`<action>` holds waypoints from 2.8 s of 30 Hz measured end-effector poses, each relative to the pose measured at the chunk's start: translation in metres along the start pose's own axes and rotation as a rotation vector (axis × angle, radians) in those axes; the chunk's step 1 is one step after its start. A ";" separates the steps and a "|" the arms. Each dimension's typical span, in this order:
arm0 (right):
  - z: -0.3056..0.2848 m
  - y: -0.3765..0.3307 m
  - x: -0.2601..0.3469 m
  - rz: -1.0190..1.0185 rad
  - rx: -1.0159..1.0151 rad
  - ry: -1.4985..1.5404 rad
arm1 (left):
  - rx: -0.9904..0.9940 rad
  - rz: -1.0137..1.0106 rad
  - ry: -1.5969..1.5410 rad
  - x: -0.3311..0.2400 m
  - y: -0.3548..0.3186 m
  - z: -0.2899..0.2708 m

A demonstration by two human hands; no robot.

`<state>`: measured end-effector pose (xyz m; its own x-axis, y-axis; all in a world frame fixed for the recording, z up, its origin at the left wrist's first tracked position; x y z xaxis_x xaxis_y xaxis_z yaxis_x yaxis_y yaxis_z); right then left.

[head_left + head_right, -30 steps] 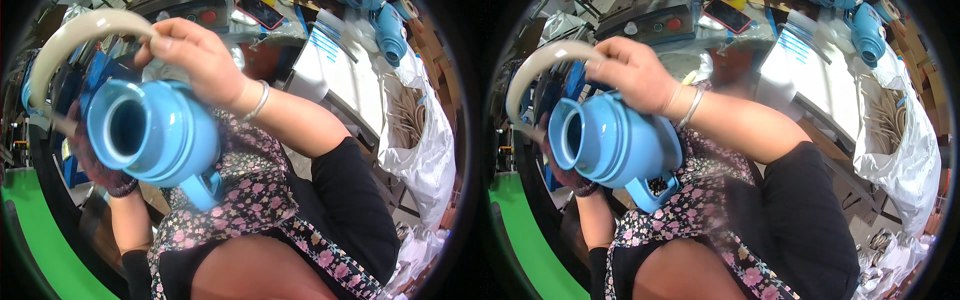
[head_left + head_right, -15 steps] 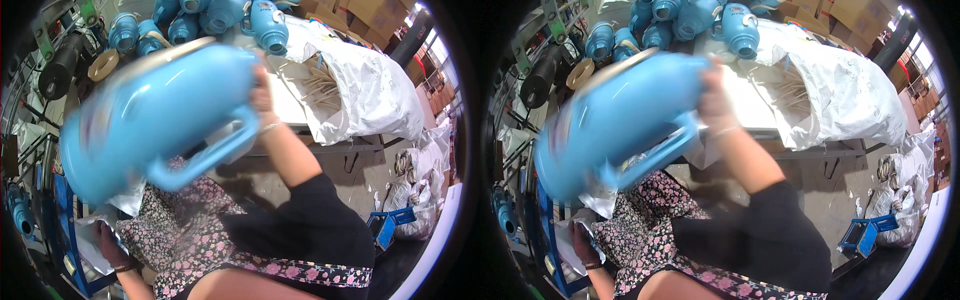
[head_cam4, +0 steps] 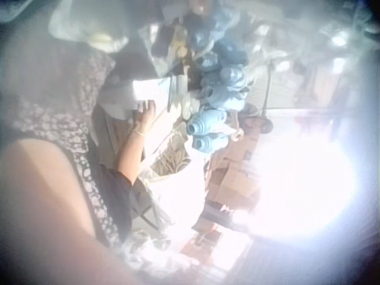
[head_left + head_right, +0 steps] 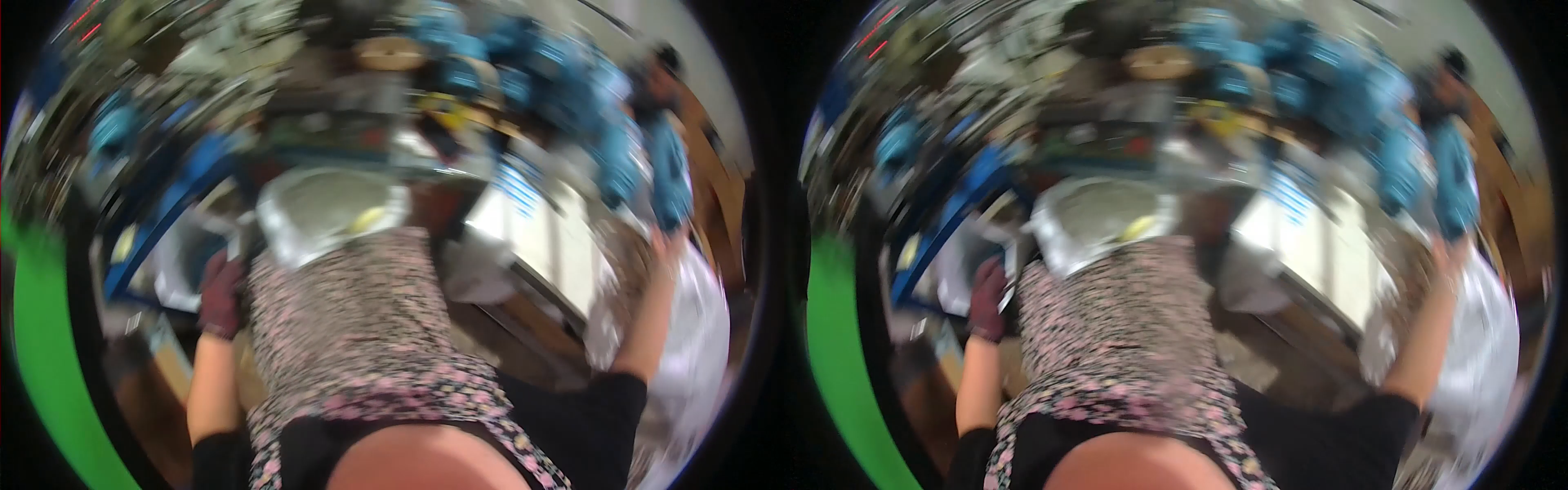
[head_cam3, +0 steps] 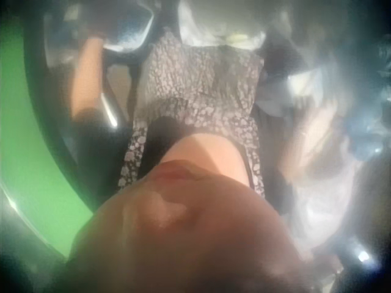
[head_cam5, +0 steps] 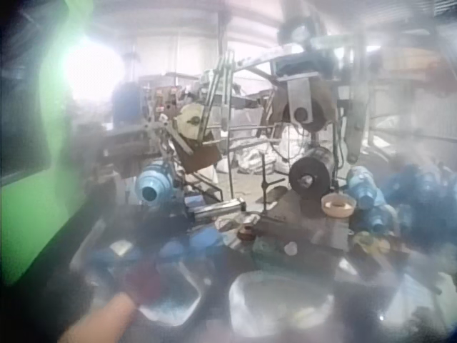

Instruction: The person assembles water pitchers by inserting internal components, attaching handles, and placing them onto a rotating assembly machine.

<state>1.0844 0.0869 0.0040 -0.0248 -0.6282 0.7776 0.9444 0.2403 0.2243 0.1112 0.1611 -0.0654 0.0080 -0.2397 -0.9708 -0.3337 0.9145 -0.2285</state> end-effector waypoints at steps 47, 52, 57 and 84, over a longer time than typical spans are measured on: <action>0.225 -0.537 -0.034 0.774 1.003 -0.069 | -0.199 0.553 0.313 -0.061 -0.109 -0.179; 0.217 -0.521 -0.073 0.546 0.746 0.012 | -0.137 0.478 0.317 -0.023 -0.085 -0.171; 0.335 -0.555 -0.065 0.294 0.801 -0.007 | -0.182 0.408 0.328 -0.009 -0.077 -0.178; 0.624 -0.605 -0.140 0.862 0.660 0.657 | -0.192 -0.396 0.943 0.215 -0.134 -0.221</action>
<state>0.3123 0.4911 0.1256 0.8598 -0.2868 0.4224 0.2261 0.9556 0.1887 -0.0513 -0.0846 -0.2271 -0.5627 -0.7446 -0.3592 -0.6132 0.6673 -0.4227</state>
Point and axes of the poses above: each hand's wrist, its own y-axis towards the middle knuckle, its own z-axis out of the palm, x = y × z, the point moved 8 cm from there along y, towards the middle knuckle, and after that the axes turned 12 degrees about -z, right-handed, at the moved point
